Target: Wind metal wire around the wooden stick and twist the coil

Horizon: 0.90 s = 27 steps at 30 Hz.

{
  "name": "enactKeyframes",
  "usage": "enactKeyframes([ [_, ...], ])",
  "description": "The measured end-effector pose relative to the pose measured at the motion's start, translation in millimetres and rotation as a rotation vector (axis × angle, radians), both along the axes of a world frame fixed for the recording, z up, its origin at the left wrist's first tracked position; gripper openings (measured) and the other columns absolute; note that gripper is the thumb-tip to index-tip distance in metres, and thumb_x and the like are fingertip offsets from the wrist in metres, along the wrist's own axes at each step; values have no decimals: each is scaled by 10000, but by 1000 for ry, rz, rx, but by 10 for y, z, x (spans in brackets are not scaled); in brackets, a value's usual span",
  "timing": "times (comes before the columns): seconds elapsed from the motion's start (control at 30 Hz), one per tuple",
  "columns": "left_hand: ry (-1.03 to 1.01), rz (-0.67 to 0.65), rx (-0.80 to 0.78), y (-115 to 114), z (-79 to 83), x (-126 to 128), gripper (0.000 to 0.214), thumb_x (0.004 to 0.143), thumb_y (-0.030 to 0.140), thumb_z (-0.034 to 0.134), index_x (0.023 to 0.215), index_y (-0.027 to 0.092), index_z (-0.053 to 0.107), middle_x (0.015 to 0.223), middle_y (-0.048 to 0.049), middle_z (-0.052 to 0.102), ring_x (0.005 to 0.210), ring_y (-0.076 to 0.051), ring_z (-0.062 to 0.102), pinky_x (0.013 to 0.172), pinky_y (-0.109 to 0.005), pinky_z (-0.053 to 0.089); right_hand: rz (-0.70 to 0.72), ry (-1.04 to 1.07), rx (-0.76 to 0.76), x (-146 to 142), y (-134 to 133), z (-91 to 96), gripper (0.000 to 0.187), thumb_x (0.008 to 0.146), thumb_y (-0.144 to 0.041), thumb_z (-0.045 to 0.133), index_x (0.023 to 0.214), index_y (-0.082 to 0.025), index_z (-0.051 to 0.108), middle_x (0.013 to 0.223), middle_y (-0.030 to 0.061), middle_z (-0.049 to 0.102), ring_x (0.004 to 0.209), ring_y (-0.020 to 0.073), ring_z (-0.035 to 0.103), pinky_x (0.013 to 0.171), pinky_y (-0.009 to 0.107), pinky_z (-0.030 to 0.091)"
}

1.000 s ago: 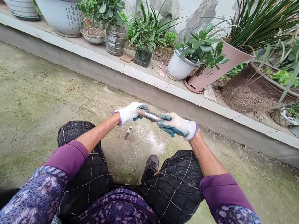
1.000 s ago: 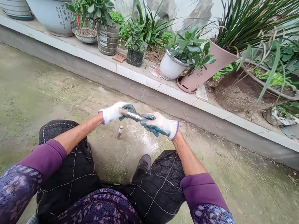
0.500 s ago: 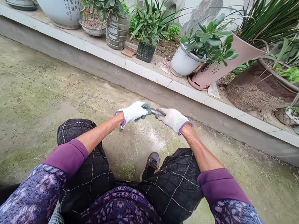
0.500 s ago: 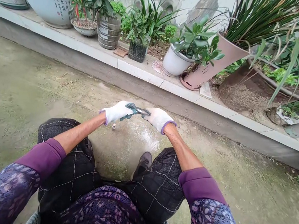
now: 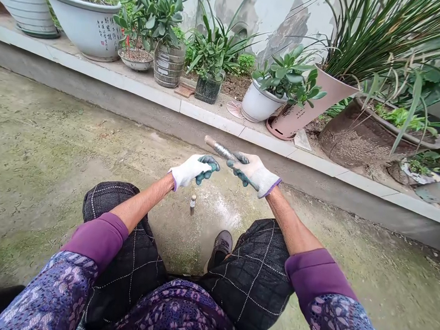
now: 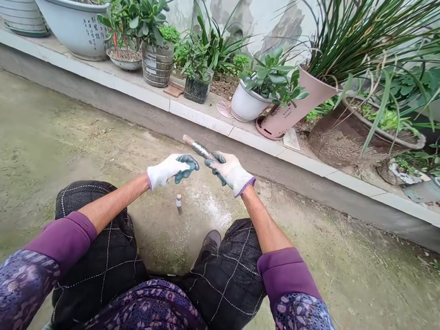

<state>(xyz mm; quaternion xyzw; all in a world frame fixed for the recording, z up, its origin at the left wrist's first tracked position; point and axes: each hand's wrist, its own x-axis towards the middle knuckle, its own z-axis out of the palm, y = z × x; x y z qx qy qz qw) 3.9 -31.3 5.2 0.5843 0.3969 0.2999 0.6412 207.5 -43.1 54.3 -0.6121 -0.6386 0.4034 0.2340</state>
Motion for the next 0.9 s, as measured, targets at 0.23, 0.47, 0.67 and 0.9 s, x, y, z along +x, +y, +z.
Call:
enactKeyframes([
  [0.23,222,-74,124,17,49,-100,121,718,179,600,812,136,662,572,24,551,441,-72,457,394,-180,360,342,198,-317,108,-169,0,386,749,-456,680,989,-164,606,595,-63,475,400,61,370,318,188,347],
  [0.47,414,-128,101,-24,82,-95,95,656,158,637,729,153,697,516,20,544,423,-81,425,384,-195,324,548,-348,-354,123,-73,-349,260,804,-372,624,969,-184,694,594,-18,515,444,90,423,368,204,312],
  [0.67,299,-36,57,16,-49,-24,83,723,191,608,776,156,662,521,20,537,403,-79,425,367,-195,331,332,-569,82,96,275,-430,212,827,-334,600,944,-191,704,652,0,569,563,109,454,506,239,315],
  [0.9,154,-40,26,27,-66,-71,132,786,232,562,858,150,636,558,34,526,406,-72,434,361,-185,361,36,-134,-56,34,178,-200,341,807,-405,651,1071,-188,670,612,-30,507,436,81,407,361,204,332],
])
